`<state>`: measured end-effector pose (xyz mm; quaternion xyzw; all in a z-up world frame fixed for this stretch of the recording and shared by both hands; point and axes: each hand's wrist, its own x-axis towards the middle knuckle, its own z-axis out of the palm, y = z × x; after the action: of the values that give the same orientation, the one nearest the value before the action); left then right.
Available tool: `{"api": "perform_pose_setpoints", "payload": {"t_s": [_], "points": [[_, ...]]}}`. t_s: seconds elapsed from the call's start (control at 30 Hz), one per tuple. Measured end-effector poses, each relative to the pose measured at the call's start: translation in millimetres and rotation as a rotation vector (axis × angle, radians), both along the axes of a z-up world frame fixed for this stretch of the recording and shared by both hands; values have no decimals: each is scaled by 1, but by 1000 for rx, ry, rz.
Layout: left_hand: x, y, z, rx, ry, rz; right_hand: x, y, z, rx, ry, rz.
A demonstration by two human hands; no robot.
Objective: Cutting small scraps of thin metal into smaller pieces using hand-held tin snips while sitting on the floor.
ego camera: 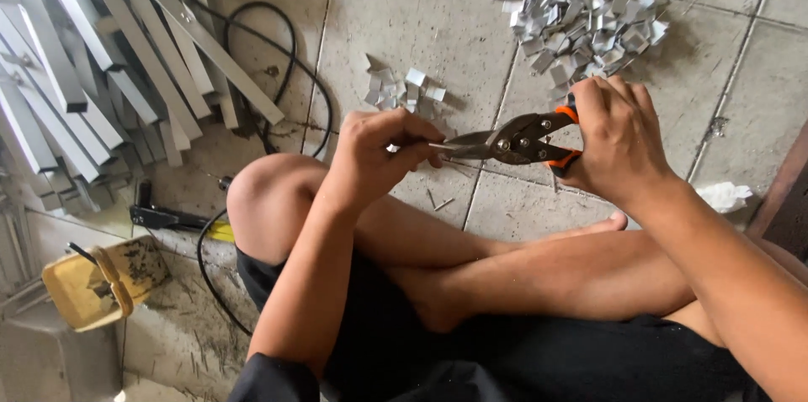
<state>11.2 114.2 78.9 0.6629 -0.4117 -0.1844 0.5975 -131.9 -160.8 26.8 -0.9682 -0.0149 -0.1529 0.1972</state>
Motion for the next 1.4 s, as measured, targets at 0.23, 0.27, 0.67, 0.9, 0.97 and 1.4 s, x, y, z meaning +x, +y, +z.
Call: {"api": "perform_pose_setpoints", "payload": {"t_s": [0.23,0.27,0.67,0.9,0.97,1.4], "points": [[2,5,19,-9,82,-29,7,6,13,72,-41,23],[5,3,18,-17,73,-26,10,1,14,64,-49,27],[7,-2,-2,-35,115,19,1,-14,-52,53,180,14],[15,-4,-14,-26,151,3,7,-8,-42,25,147,-11],[15,-6,-13,-30,153,-1,8,-7,-43,45,135,-16],[13,-6,-23,-86,223,47,19,-11,-35,272,-40,-77]]}}
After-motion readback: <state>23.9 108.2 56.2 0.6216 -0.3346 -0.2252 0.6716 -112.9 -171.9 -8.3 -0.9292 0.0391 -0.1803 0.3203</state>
